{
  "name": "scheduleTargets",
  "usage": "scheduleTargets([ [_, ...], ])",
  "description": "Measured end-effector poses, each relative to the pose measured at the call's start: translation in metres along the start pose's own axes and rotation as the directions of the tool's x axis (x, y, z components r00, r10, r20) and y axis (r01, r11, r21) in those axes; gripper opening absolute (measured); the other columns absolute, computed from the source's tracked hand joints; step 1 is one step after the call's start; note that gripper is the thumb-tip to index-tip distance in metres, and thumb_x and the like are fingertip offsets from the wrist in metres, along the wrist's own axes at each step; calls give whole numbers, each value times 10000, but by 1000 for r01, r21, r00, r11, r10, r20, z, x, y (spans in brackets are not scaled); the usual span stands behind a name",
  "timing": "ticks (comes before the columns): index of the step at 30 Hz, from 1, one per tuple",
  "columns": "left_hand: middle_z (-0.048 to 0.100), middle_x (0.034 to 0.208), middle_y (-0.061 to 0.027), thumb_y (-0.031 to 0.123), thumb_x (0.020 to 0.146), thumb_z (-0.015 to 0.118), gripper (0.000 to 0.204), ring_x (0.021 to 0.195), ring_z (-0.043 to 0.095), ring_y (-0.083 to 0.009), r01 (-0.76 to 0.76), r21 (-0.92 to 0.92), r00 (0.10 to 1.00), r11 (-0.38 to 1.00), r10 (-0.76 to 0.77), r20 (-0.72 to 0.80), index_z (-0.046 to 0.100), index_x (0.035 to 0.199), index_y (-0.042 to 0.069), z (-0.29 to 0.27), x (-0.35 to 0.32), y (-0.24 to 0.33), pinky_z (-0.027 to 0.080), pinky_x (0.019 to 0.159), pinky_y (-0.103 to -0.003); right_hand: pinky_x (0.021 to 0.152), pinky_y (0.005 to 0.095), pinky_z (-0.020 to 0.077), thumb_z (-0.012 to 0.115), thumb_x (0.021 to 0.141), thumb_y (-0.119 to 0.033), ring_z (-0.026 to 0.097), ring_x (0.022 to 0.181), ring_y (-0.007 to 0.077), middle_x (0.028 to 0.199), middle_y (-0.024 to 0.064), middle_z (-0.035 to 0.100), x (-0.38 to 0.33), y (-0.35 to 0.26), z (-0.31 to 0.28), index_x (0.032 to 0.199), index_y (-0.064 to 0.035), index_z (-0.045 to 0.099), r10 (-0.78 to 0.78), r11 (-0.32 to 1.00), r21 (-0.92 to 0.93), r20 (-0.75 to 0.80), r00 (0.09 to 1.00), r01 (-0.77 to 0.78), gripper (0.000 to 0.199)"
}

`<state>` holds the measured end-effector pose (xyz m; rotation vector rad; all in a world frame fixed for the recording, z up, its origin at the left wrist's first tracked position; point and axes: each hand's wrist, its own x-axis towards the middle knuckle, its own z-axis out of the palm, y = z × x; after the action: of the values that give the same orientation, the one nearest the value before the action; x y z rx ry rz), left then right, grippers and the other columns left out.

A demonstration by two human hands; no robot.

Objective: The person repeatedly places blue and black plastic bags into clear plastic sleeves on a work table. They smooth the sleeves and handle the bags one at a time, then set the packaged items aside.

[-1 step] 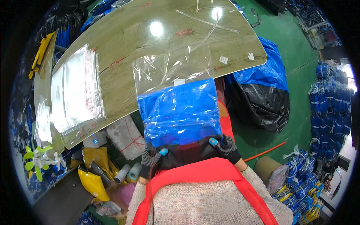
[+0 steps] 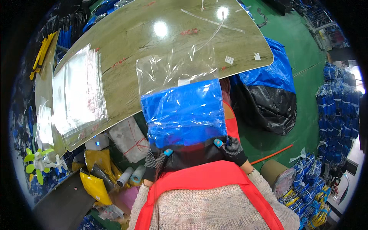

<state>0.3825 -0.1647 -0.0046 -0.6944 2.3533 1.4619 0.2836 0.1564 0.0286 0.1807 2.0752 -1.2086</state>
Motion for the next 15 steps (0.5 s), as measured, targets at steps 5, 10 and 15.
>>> scheduleTargets([
  [5, 481, 1371, -82, 287, 835, 730, 780, 1230, 480, -217, -69, -621, 841, 781, 380, 385, 318, 1451, 44, -34, 15, 18, 402, 1020, -352, 776, 324, 506, 663, 875, -388, 648, 840, 183, 1011, 100, 687, 20, -12, -21, 1186, -18, 614, -148, 989, 23, 219, 964, 147, 486],
  [10, 543, 1279, -100, 322, 858, 686, 684, 1101, 559, -200, 4, -768, 971, 640, 182, 158, 380, 1389, 18, -21, 61, 28, 472, 930, -338, 846, 311, 492, 731, 823, -397, 601, 939, 147, 1161, 74, 621, 36, -22, -13, 1309, -20, 513, -282, 874, 429, 65, 957, 228, 653],
  [15, 568, 1251, -99, 346, 776, 771, 807, 1128, 554, -228, 54, -330, 976, 942, 20, 216, 363, 1405, 51, 6, 7, 4, 462, 960, -365, 1007, 363, 418, 693, 859, -350, 524, 1197, 219, 1204, 132, 620, -9, -16, 10, 1301, -23, 524, -159, 900, 434, 226, 961, 46, 576],
])
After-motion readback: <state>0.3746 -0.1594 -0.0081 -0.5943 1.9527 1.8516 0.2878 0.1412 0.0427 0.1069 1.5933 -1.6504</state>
